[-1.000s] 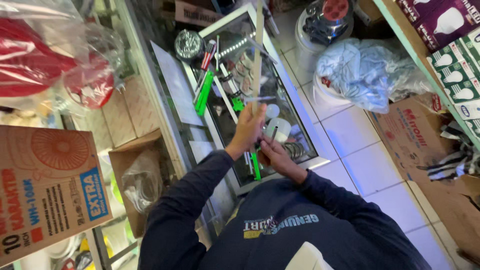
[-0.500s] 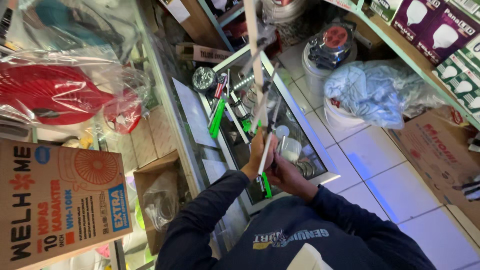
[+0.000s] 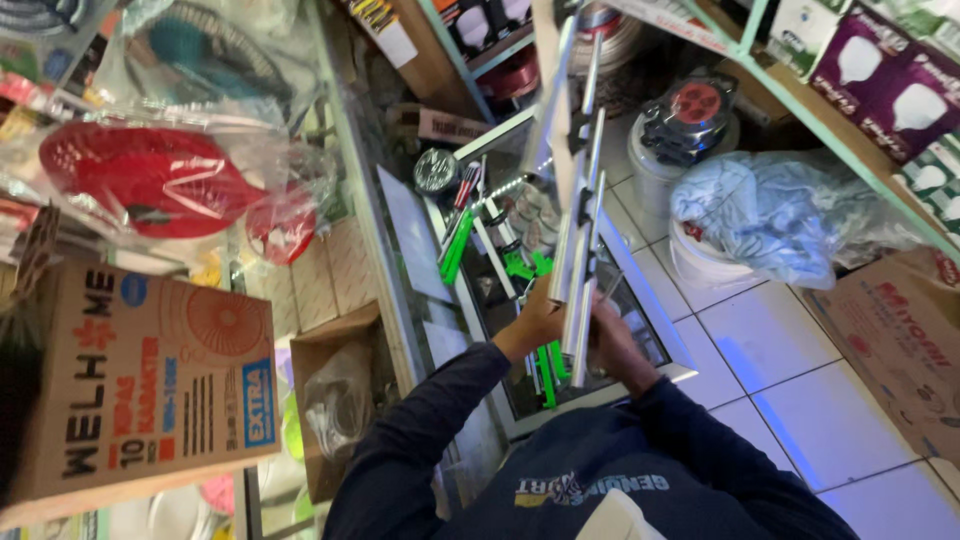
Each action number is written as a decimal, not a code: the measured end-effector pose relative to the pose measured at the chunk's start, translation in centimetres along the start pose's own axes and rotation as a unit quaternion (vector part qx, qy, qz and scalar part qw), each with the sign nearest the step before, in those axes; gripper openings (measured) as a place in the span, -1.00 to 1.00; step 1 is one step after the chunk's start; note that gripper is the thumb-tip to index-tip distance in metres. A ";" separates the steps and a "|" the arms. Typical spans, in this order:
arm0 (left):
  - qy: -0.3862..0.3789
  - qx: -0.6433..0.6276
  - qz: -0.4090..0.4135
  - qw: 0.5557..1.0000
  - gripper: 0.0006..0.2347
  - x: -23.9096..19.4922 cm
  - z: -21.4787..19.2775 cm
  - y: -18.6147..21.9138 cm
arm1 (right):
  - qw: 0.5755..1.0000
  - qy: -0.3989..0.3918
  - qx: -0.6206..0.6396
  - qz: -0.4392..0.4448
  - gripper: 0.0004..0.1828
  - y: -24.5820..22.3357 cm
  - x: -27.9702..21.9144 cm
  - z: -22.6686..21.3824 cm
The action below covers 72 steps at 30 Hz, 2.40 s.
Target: The person assembles a multi-element antenna by sliding metal rods into a central frame and connecting them by hand.
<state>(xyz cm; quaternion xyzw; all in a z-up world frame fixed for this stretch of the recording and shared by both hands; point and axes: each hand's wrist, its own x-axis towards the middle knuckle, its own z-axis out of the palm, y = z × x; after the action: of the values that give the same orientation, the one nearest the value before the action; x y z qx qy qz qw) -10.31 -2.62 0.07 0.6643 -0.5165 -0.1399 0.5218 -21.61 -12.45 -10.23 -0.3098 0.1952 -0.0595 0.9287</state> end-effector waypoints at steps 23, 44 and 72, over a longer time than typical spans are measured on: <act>0.142 -0.117 0.000 0.983 -0.71 3.2 -4.3 13.8 | 0.942 0.007 -0.289 -0.172 -0.71 -13.8 -1.0 -3.7; 0.290 -0.214 -0.143 0.922 -0.83 -1.2 -6.5 4.3 | 0.901 0.048 -0.396 -0.170 -0.68 -12.6 4.1 -5.1; -0.329 0.207 -0.156 0.908 -0.76 -7.9 0.8 14.7 | 0.860 -0.015 -0.434 -0.267 -0.69 -14.8 6.5 -2.5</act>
<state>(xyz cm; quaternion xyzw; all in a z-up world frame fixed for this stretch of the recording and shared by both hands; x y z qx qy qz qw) -22.18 4.70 9.30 0.7458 -0.5663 -0.3197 0.1446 -16.53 -27.18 -5.33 -0.7226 0.0967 -0.2100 0.6515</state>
